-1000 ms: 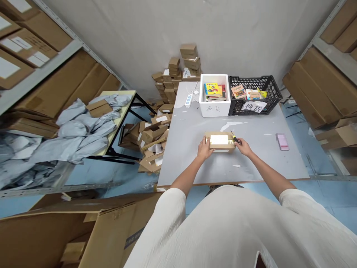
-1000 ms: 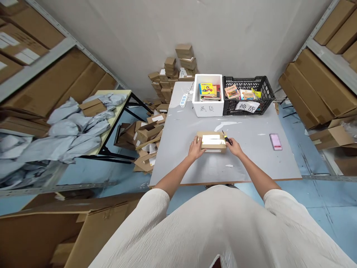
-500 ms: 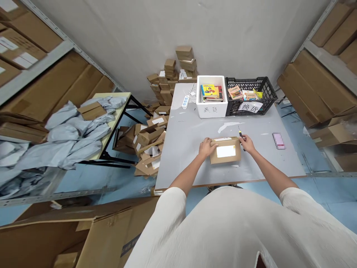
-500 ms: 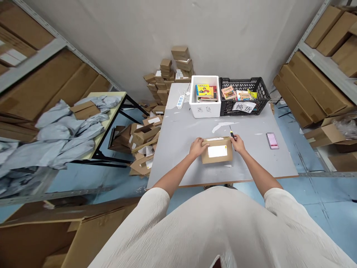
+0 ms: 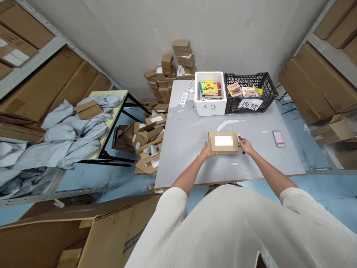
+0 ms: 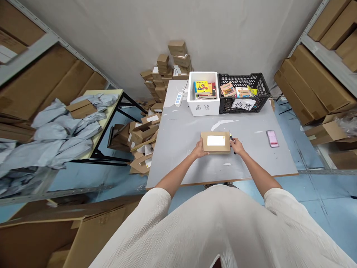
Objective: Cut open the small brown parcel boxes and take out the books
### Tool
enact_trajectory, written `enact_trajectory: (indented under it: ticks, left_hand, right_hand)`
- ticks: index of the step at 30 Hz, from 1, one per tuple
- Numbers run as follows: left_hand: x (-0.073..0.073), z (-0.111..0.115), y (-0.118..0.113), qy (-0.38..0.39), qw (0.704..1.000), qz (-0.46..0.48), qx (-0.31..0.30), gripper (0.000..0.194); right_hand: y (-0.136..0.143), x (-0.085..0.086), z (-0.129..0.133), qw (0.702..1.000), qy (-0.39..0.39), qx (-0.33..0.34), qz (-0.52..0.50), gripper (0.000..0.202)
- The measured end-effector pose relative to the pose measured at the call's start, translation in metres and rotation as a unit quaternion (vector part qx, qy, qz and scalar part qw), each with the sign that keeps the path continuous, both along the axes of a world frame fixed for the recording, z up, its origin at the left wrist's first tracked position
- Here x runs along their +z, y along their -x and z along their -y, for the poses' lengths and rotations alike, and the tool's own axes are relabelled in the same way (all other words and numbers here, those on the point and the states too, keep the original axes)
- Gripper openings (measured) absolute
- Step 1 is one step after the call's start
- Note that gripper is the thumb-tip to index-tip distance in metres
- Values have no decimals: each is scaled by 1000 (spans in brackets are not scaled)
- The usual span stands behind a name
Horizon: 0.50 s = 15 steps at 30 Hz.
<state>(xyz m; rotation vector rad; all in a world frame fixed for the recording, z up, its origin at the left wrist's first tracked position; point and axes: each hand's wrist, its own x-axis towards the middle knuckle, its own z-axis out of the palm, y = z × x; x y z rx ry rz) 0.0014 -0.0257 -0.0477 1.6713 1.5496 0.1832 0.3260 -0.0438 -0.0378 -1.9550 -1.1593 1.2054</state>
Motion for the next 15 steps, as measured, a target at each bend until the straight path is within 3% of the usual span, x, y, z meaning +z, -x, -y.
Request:
enact_trajectory:
  ticks: [6, 11, 15]
  left_hand:
    - [9, -5, 10, -5, 998, 58, -12, 142]
    - [26, -14, 17, -39, 996, 2, 74, 125]
    - [30, -25, 13, -71, 989, -14, 131, 96]
  right_hand:
    - [-2, 13, -3, 999, -32, -2, 29, 34]
    - [-2, 26, -12, 997, -69, -43, 0, 37]
    - [3, 23, -21, 994, -101, -44, -16, 46]
